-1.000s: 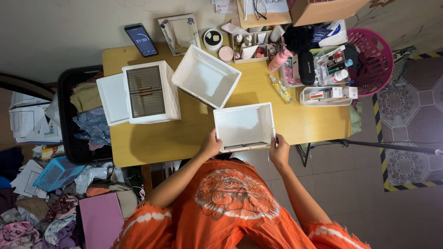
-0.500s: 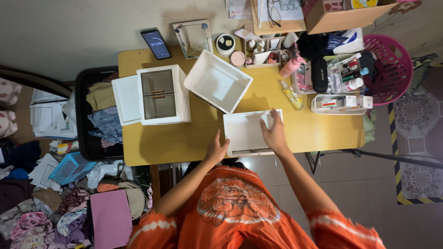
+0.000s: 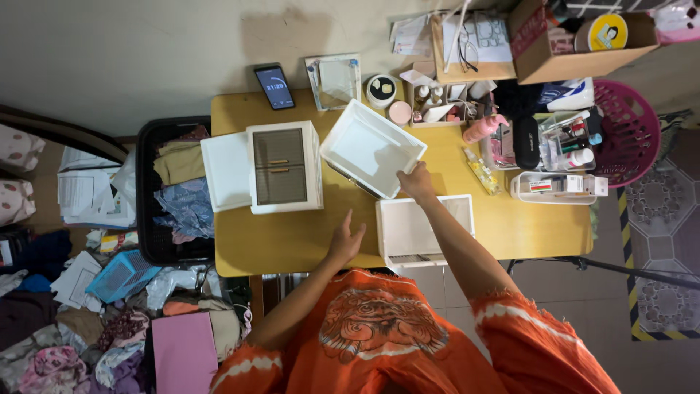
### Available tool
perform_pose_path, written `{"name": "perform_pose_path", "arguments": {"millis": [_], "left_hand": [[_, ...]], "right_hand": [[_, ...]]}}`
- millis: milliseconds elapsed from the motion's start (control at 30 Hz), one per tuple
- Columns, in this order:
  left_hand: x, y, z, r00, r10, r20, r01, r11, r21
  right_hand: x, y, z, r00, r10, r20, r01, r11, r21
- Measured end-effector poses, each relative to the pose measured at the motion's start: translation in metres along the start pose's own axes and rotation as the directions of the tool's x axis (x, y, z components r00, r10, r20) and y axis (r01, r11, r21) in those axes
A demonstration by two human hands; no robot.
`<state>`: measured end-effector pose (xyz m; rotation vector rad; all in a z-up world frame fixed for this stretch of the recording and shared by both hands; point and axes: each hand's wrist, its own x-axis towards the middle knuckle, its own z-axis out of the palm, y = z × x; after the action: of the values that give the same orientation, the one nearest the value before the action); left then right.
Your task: The person assembles a small white plastic storage cabinet by stacking multiple drawer units and securing them with metal latches. They place a metal grate inside one drawer, stack the units, and fasten the latches to complete the assembly.
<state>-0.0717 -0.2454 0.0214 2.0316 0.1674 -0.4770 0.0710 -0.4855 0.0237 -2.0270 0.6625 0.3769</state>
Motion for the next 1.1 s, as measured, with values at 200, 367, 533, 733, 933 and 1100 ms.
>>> {"name": "perform_pose_path", "arguments": {"millis": [200,367,533,733,933,1100], "left_hand": [[0.019,-0.009,-0.011,0.996,0.094,0.009,-0.094,0.995,0.036],[0.035,-0.026,-0.019,0.996,0.001,0.089,0.006,0.997,-0.082],[0.039,-0.025,-0.027,0.982,0.167,0.084,-0.138,0.950,-0.279],[0.029,-0.008,-0.037,0.968,0.248,0.034,-0.199,0.845,-0.497],[0.020,0.005,-0.041,0.969,0.241,-0.046,-0.223,0.790,-0.571],[0.020,0.016,-0.043,0.936,0.271,-0.225,-0.351,0.769,-0.534]], "right_hand": [[0.025,0.021,0.019,0.990,-0.076,-0.121,0.060,0.990,-0.129],[0.032,0.011,0.016,0.976,-0.165,-0.145,0.141,0.977,-0.162],[0.024,-0.014,-0.005,0.973,-0.187,-0.136,0.165,0.974,-0.157],[-0.011,-0.052,-0.032,0.907,-0.359,-0.219,0.337,0.932,-0.129],[-0.073,-0.089,-0.070,0.902,-0.361,-0.236,0.352,0.932,-0.082],[-0.121,-0.106,-0.125,0.853,-0.459,-0.247,0.430,0.888,-0.164]]}}
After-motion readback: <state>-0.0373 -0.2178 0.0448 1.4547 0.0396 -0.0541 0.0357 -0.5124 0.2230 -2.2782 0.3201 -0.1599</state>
